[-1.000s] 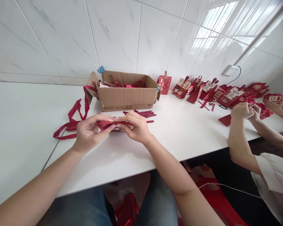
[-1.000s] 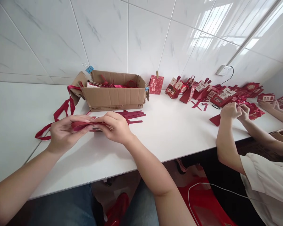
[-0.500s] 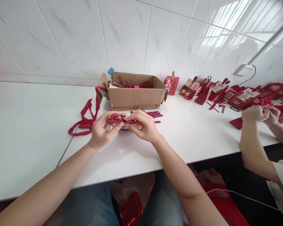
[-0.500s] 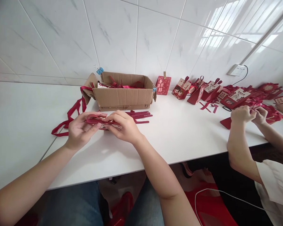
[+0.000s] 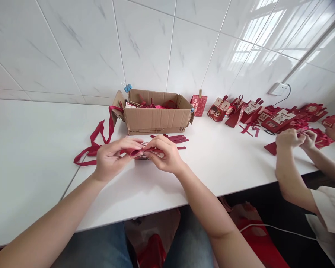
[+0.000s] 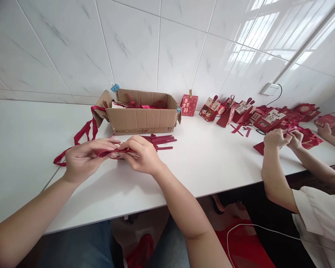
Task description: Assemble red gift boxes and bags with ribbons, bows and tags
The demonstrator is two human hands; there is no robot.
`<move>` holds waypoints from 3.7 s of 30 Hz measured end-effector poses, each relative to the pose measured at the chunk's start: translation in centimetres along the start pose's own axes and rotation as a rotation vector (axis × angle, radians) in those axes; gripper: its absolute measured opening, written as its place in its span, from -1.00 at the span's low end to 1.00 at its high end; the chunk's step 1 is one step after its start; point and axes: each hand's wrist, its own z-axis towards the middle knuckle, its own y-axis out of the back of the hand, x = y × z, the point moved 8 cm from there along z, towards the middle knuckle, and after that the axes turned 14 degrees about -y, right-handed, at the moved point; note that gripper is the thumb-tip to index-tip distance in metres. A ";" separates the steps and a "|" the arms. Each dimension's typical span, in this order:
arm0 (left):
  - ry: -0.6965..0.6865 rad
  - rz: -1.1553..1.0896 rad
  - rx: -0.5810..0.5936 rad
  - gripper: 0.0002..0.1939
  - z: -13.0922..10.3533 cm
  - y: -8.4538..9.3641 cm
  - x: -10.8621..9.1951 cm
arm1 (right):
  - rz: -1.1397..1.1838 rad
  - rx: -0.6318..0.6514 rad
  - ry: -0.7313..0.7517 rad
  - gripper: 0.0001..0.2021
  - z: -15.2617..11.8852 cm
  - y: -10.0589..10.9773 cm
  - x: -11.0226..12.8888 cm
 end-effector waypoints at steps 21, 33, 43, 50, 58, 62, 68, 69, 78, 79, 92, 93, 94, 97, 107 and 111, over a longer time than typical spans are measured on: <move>-0.067 0.252 0.239 -0.76 2.5 -0.6 0.2 | -0.067 -0.249 -0.127 -0.95 -0.4 2.1 -1.2; 0.422 0.333 0.155 -0.60 -2.6 1.8 6.5 | 0.365 -0.470 -0.683 -0.77 -1.3 3.8 -6.6; 0.749 -0.163 0.205 -0.52 -5.3 -0.4 8.4 | 0.794 -0.472 -0.948 -0.66 -2.0 2.5 -10.3; 0.957 -0.373 0.164 -0.43 -6.3 -1.2 8.3 | 0.980 -0.464 -1.150 -0.70 -3.1 0.9 -13.2; 1.068 -0.596 0.235 -0.37 -6.5 -2.9 6.9 | 1.006 -0.142 -1.336 -0.71 -3.6 -2.5 -12.2; 1.018 -0.675 0.286 -0.43 -5.9 -3.8 5.7 | 1.021 -0.202 -1.195 -0.68 -2.7 -1.6 -10.7; 0.866 -0.542 0.136 -0.42 -4.6 -2.4 5.9 | 0.924 -0.398 -0.894 -0.71 -1.5 2.0 -8.9; 0.841 -0.508 0.146 -0.41 -4.5 -2.4 5.9 | 0.900 -0.382 -0.874 -0.72 -1.4 2.0 -8.6; 0.515 -0.084 0.189 -0.46 -3.5 -1.4 5.4 | 0.368 -0.129 -0.425 -0.81 -0.2 2.4 -4.3; 0.475 -0.036 0.178 -0.47 -3.3 -1.1 5.4 | 0.333 -0.085 -0.357 -0.83 -0.1 2.3 -3.8; 0.042 0.442 0.112 -0.51 -1.8 2.4 4.4 | 0.096 -0.019 0.013 -0.90 0.3 1.9 -0.6; 0.022 0.485 0.117 -0.52 -1.7 2.6 4.3 | 0.109 -0.012 0.024 -0.88 0.3 1.9 -0.6; 0.005 0.514 0.126 -0.52 -1.6 2.7 4.2 | 0.126 -0.002 0.033 -0.87 0.3 1.9 -0.5; -0.082 0.544 0.160 -0.48 -1.6 2.4 3.9 | 0.148 0.008 0.048 -0.85 0.3 2.0 -0.4; 0.037 0.390 0.231 -0.47 -2.3 1.2 4.6 | 0.097 -0.096 -0.041 -0.95 0.1 2.1 -1.6; 0.223 0.255 0.322 -0.43 -3.4 -0.5 5.2 | 0.165 -0.196 -0.158 -0.98 0.0 2.8 -2.8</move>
